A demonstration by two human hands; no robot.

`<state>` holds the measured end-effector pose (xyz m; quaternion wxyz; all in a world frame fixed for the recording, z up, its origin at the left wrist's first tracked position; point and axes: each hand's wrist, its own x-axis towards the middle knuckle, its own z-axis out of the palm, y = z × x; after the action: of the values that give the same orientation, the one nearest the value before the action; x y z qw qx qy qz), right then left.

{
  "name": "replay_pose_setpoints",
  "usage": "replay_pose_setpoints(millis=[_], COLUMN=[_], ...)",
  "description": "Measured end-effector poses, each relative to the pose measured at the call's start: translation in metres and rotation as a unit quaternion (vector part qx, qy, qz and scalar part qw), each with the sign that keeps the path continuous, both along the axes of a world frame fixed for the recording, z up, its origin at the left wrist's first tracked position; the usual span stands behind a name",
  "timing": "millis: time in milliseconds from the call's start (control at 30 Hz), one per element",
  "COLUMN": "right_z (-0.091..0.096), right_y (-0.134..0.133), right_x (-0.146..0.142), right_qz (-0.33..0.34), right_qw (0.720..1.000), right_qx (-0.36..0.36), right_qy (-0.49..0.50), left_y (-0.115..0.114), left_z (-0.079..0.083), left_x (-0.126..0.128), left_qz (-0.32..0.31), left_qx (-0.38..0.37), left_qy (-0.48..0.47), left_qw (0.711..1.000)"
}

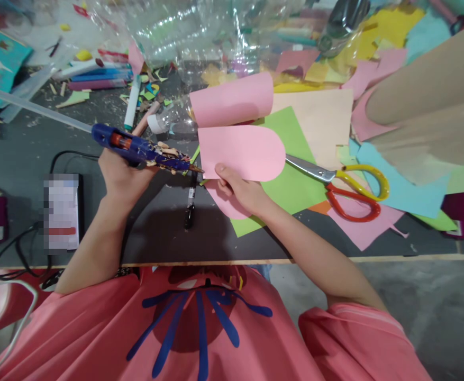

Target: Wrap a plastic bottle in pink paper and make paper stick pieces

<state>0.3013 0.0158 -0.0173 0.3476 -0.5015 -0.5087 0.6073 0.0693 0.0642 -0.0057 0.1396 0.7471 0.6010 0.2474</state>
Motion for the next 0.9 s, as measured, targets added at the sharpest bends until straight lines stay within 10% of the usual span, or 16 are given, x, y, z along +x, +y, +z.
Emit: replay_pose_setpoints(millis=[900], right_z=[0.007], right_y=[-0.001], right_x=[-0.004], right_qz=[0.098], right_qw=[0.995], right_qx=[-0.003], right_qy=[0.017], left_y=[0.014], left_z=[-0.018], left_x=[-0.022], left_qz=[0.093], left_qx=[0.043], left_qy=[0.014], left_qw=[0.995])
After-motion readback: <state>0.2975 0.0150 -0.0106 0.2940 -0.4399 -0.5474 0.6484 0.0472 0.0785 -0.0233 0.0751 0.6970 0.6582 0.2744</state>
